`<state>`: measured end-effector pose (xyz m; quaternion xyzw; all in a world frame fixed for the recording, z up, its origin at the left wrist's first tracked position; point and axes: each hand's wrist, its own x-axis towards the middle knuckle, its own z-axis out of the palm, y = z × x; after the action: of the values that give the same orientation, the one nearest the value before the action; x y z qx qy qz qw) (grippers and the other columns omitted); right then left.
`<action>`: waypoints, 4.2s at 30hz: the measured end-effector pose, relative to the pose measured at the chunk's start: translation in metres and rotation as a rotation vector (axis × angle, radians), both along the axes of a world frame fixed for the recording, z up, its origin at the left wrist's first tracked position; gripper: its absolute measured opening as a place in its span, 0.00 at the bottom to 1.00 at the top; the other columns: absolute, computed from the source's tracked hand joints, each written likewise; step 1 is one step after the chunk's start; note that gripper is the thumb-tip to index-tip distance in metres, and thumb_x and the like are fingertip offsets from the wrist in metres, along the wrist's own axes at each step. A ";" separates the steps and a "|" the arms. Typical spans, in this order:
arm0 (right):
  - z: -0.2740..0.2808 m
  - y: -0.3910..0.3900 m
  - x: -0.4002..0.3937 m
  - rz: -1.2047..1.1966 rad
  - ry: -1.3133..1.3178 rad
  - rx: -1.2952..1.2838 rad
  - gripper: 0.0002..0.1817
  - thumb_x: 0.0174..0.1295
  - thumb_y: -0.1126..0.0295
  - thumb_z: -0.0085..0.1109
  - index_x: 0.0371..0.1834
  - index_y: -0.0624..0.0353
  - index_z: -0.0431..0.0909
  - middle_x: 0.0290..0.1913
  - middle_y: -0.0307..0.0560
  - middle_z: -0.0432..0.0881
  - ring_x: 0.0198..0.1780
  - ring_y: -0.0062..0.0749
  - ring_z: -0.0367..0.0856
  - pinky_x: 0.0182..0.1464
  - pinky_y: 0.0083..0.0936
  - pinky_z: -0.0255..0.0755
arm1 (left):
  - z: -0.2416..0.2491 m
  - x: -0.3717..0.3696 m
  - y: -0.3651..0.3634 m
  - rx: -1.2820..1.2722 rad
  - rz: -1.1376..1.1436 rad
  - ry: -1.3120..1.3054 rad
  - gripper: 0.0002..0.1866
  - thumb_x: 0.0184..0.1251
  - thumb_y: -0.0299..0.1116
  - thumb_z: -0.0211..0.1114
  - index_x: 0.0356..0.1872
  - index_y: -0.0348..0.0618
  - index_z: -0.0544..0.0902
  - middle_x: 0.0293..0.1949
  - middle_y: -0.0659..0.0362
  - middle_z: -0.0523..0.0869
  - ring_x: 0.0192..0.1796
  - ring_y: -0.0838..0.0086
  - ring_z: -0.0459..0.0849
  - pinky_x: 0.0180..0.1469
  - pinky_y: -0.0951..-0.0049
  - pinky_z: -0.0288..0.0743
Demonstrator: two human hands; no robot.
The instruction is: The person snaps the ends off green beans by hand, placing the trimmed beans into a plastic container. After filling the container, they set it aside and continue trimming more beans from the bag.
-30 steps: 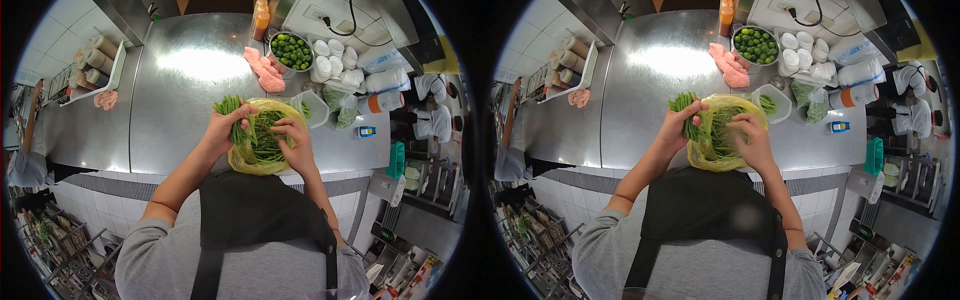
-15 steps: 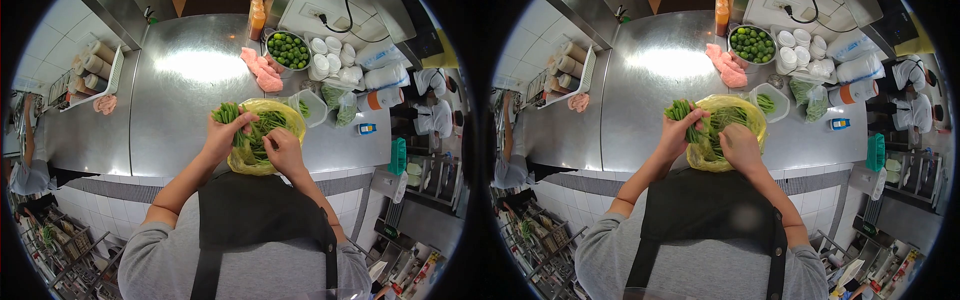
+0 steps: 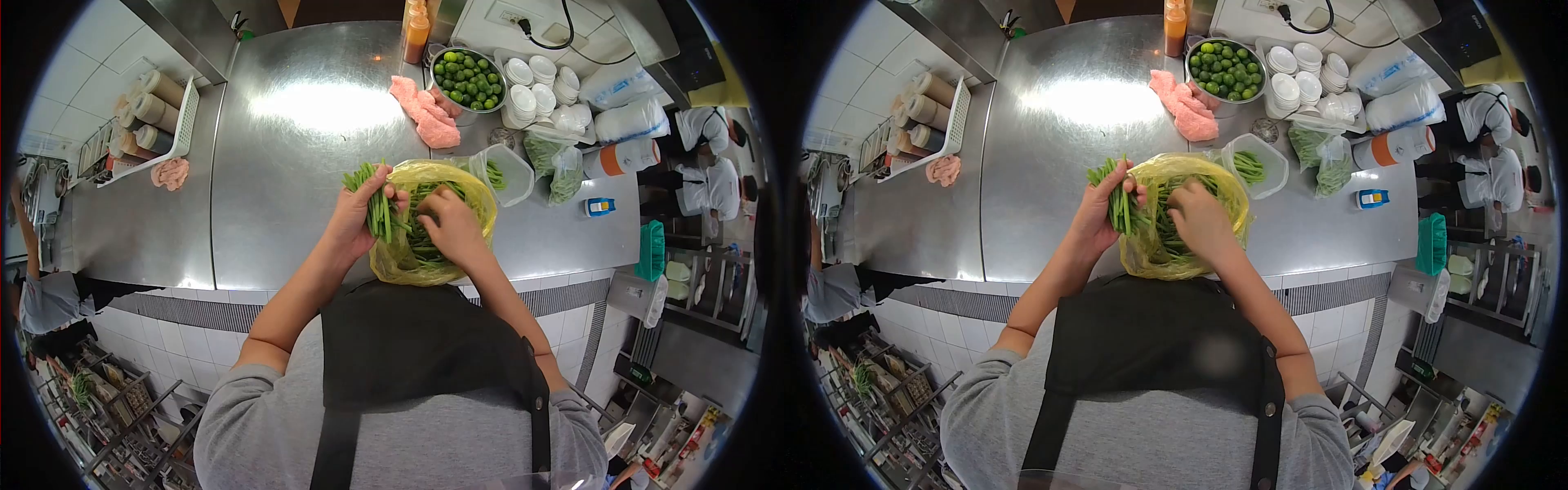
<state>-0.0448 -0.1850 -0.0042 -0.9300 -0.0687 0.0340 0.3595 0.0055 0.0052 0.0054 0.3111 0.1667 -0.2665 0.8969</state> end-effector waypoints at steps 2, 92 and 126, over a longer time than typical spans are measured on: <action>-0.001 0.009 0.002 0.011 0.064 -0.047 0.11 0.58 0.69 0.69 0.41 0.60 0.79 0.45 0.53 0.78 0.47 0.53 0.82 0.50 0.44 0.76 | -0.001 -0.003 0.003 0.032 -0.067 -0.048 0.12 0.73 0.35 0.69 0.48 0.40 0.79 0.31 0.60 0.84 0.29 0.74 0.85 0.30 0.75 0.82; 0.018 -0.015 -0.020 -0.049 -0.123 0.153 0.14 0.53 0.80 0.65 0.44 0.59 0.89 0.46 0.48 0.77 0.54 0.45 0.77 0.55 0.35 0.73 | 0.008 -0.001 0.003 0.141 -0.299 -0.131 0.17 0.69 0.30 0.71 0.55 0.35 0.80 0.40 0.56 0.88 0.35 0.81 0.84 0.38 0.78 0.83; 0.020 -0.020 -0.016 -0.106 0.230 0.690 0.15 0.64 0.72 0.70 0.52 0.62 0.82 0.43 0.38 0.83 0.41 0.22 0.81 0.47 0.21 0.76 | -0.003 -0.002 -0.013 0.407 -0.042 -0.422 0.07 0.66 0.22 0.72 0.41 0.32 0.83 0.35 0.54 0.90 0.30 0.79 0.84 0.33 0.78 0.80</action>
<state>-0.0613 -0.2049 0.0155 -0.7462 0.0129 0.0945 0.6589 0.0031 -0.0077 0.0021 0.5364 0.0200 -0.1754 0.8253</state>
